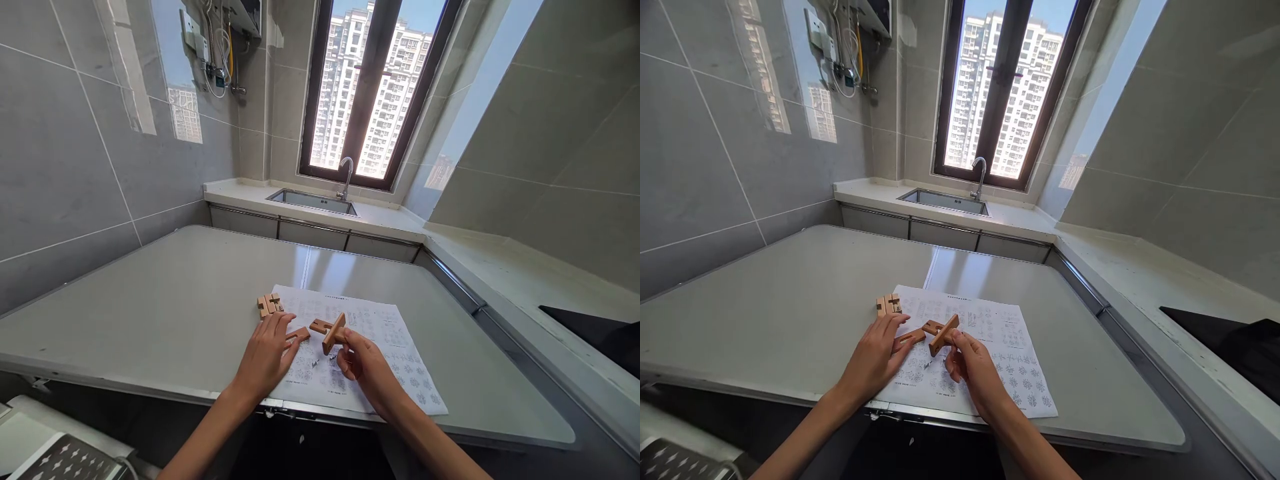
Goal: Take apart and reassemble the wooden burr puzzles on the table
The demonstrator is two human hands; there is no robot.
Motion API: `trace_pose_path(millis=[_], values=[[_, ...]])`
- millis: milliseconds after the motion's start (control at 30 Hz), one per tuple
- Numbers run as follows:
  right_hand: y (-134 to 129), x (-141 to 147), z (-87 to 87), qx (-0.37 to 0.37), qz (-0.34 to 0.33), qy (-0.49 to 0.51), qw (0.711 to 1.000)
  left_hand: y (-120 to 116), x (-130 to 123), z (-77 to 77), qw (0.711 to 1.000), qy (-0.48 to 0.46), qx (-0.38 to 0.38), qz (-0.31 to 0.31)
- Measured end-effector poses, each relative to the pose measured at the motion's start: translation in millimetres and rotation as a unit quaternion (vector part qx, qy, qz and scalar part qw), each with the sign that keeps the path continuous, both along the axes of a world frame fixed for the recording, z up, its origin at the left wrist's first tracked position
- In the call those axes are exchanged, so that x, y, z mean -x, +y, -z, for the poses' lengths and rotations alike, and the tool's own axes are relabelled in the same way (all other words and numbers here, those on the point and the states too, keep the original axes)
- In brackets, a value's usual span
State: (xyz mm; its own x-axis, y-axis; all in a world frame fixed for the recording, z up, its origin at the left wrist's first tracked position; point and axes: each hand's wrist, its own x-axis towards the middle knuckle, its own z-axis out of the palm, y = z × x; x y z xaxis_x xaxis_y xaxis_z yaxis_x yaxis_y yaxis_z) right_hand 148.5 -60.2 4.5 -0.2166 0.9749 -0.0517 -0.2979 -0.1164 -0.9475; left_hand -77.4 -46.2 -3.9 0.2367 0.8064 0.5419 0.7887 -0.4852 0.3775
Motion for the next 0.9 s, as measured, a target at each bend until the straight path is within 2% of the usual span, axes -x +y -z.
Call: trace_pose_path(millis=[133,233,367,500,600,700,900], values=[[-4.7,2.8,-2.4,-0.020,-0.067,-0.018,0.997,-2.0,-10.7,-12.7,0.992,0.038,-0.009,0.117],[-6.6,6.0,-1.4,-0.011,-0.095,-0.008,0.995,-0.7,-16.6,-19.3,0.984,0.078,0.012,0.160],[-7.0,7.4,-0.8,0.017,-0.114,0.014,0.993,0.9,-17.5,-17.6,0.985,0.093,0.019,0.148],[-10.4,6.4,-7.2,-0.003,-0.159,0.014,0.987,-1.2,-15.6,-13.3,0.986,0.085,0.013,0.141],[-13.1,5.3,-9.6,-0.017,-0.163,0.005,0.986,-2.5,-15.5,-12.7,0.985,0.087,0.007,0.148],[-12.7,4.3,-6.0,-0.015,-0.142,0.008,0.990,-1.6,-15.9,-11.2,0.984,0.095,0.002,0.149],[-7.8,5.9,4.6,0.040,-0.072,0.064,0.995,-0.5,-15.8,-7.6,0.981,0.124,-0.022,0.145]])
